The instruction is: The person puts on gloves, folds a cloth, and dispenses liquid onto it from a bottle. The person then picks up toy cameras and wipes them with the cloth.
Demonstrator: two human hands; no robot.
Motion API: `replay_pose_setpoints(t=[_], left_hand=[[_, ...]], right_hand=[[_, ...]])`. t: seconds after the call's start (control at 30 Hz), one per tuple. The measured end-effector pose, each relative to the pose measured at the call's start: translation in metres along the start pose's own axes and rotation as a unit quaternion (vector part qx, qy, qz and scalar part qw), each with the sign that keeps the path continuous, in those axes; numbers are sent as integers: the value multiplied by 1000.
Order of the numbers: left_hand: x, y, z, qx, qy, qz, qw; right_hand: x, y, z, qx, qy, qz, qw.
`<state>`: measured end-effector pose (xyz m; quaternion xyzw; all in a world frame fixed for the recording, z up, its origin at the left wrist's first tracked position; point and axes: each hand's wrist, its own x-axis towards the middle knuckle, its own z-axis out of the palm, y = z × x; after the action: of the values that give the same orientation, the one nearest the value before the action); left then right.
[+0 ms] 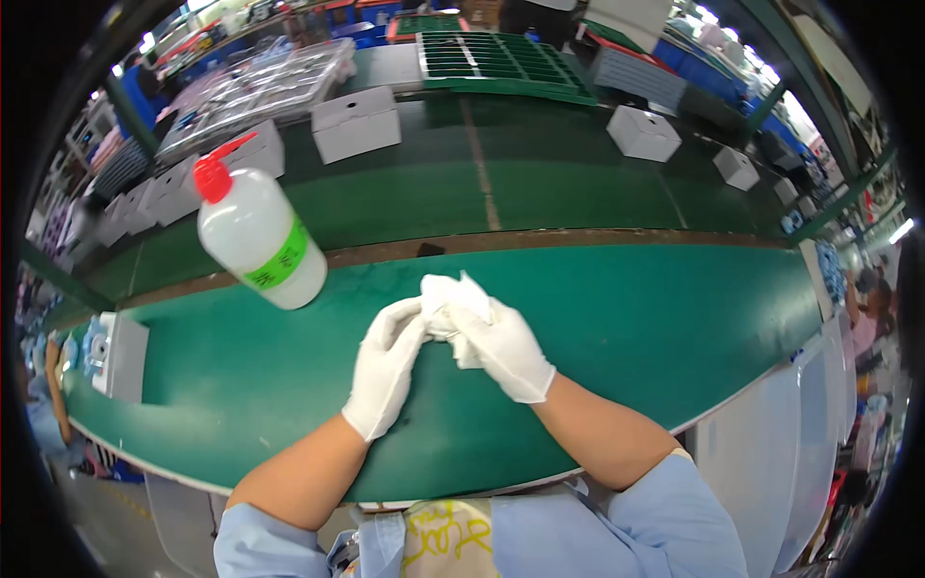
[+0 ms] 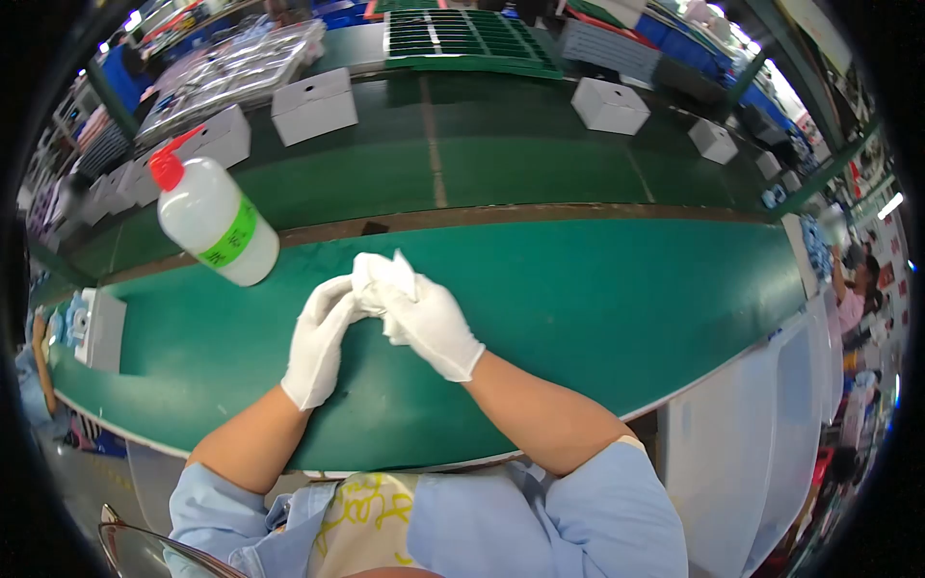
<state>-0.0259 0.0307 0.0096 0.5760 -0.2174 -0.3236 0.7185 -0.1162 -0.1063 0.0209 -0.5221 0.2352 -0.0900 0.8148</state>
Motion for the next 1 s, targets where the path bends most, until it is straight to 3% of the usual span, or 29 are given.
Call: replay_pose_setpoints(t=[0.63, 0.77, 1.0], left_hand=[[6, -5, -5, -67, -36, -1, 997], [6, -3, -5, 46, -11, 21, 999], [9, -9, -5, -67, -35, 17, 997]], right_hand=[[-1, -6, 4, -61, 31, -40, 997], [1, -1, 1, -83, 22, -85, 993], [-2, -10, 8, -174, -19, -104, 979]])
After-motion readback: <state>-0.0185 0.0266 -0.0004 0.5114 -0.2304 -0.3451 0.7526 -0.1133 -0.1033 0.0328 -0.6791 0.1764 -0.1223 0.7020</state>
